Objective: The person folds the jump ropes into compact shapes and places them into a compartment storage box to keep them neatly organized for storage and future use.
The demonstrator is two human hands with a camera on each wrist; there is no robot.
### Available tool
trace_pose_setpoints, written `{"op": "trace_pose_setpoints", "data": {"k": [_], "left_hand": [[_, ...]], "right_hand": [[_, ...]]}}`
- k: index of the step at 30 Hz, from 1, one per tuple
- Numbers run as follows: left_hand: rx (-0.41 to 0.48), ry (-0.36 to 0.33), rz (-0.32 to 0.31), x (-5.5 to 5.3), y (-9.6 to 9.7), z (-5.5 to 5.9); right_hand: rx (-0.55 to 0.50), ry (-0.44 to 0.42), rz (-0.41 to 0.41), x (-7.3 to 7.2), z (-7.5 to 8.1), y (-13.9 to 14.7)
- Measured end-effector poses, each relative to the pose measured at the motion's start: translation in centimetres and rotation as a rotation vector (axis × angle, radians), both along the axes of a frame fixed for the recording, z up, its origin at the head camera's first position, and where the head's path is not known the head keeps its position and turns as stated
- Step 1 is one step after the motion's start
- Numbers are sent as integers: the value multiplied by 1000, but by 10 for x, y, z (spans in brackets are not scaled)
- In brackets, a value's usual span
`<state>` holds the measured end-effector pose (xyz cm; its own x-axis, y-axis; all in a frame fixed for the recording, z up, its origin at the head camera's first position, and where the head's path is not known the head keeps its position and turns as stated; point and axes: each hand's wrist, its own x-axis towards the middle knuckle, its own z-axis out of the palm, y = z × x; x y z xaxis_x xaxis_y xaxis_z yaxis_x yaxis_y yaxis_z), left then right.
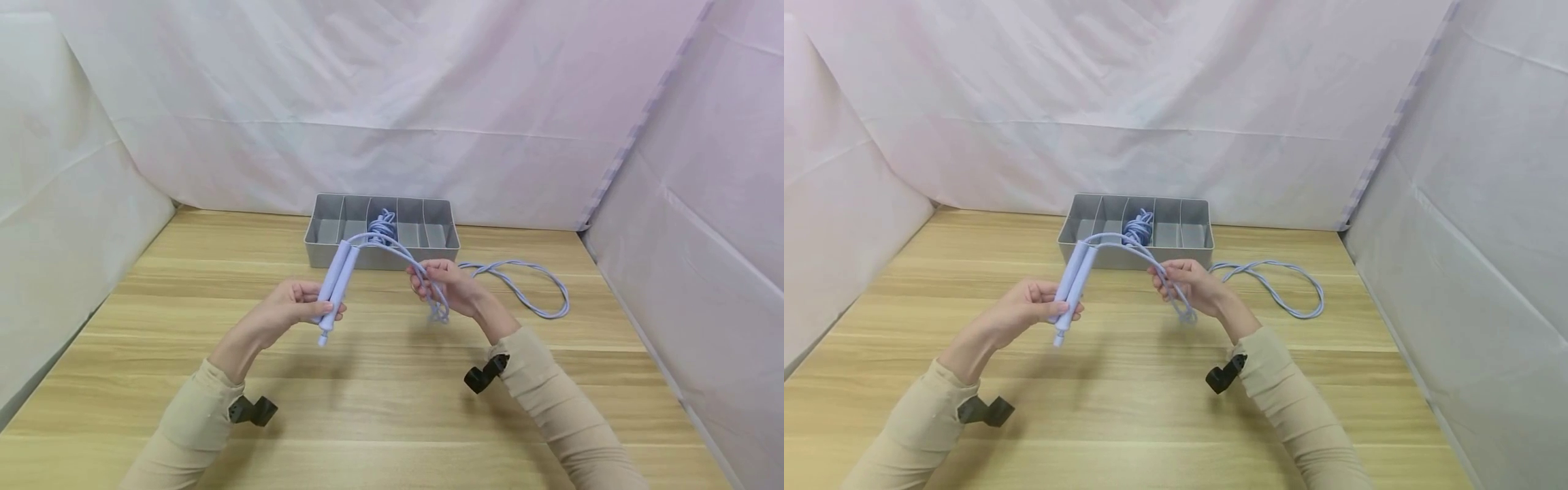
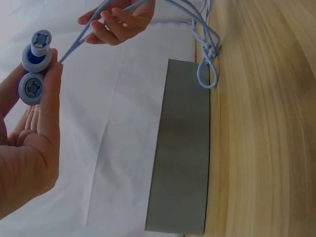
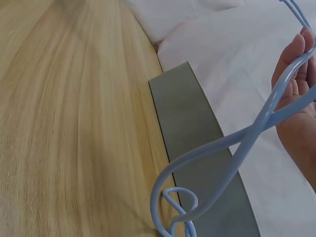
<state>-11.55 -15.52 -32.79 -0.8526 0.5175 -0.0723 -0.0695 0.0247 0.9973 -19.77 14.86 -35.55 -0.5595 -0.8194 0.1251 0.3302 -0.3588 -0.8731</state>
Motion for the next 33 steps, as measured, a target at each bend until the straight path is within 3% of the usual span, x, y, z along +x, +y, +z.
{"op": "trace_pose_setpoints", "data": {"k": [9, 15, 18, 22, 27, 30, 33], "left_hand": [[40, -69, 110, -2, -6, -3], [136, -93, 124, -6, -9, -8], [143, -99, 128, -8, -8, -11], [151, -113, 141, -12, -3, -15], [195, -126, 152, -19, 10, -22], [182, -133, 178, -22, 19, -25], [107, -129, 220, -23, 26, -25]], "right_hand": [[147, 11, -86, 5, 1, 9], [266, 90, -130, 4, -4, 17], [352, 124, -182, 6, -5, 17], [467, 188, -282, 12, -5, 14], [558, 270, -313, 22, -9, 1], [619, 429, -329, 28, -11, -7], [717, 745, -363, 36, -9, -15]]}}
